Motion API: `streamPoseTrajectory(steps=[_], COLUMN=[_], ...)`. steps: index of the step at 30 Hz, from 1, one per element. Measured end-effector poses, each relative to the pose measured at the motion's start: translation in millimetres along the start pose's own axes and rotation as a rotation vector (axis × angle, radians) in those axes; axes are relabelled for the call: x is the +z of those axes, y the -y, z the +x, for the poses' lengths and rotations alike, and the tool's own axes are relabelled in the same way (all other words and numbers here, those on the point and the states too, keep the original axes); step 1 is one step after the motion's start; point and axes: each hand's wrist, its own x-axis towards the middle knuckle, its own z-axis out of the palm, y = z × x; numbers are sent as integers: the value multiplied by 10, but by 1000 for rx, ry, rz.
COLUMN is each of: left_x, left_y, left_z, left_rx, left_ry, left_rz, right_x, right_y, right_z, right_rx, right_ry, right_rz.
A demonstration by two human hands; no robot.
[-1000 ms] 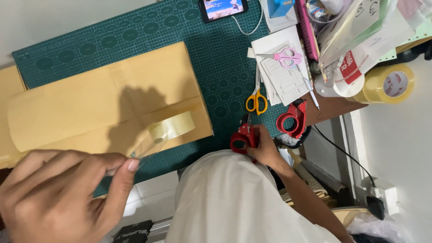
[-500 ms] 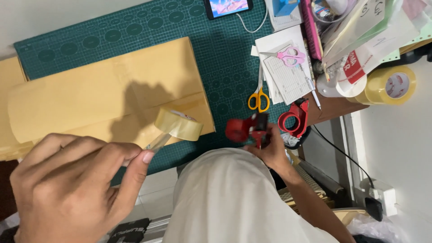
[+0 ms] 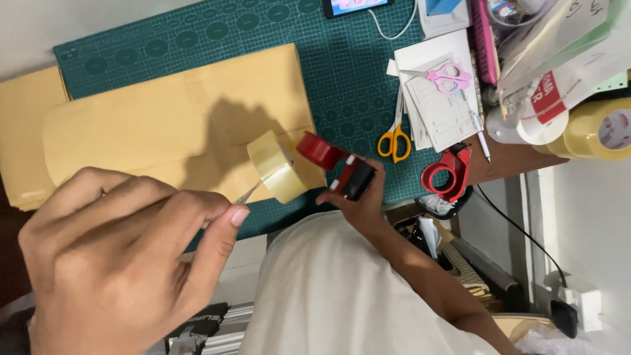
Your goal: Folding and sealing large padded envelopes using a packing tape dispenser on a workstation.
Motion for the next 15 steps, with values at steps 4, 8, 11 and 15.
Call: streamPoseTrajectory(steps=[4,8,11,15], left_x=[-25,-3,19,63], left_y=[-56,-158,-234,-329], left_z=[98,231,323,405], left_rx=[8,17,50,9], left_ry=[15,-19,1,5], left_rz=[0,-44,-78,-99], right_x=[31,128,148,127], right_y=[-14,-38,-56,23], right_z=[-68,-74,-81,-63], right_rx=[-71,-97,-67,-145], right_ry=[26,36,22,-42], right_rz=[-25,228,437,39])
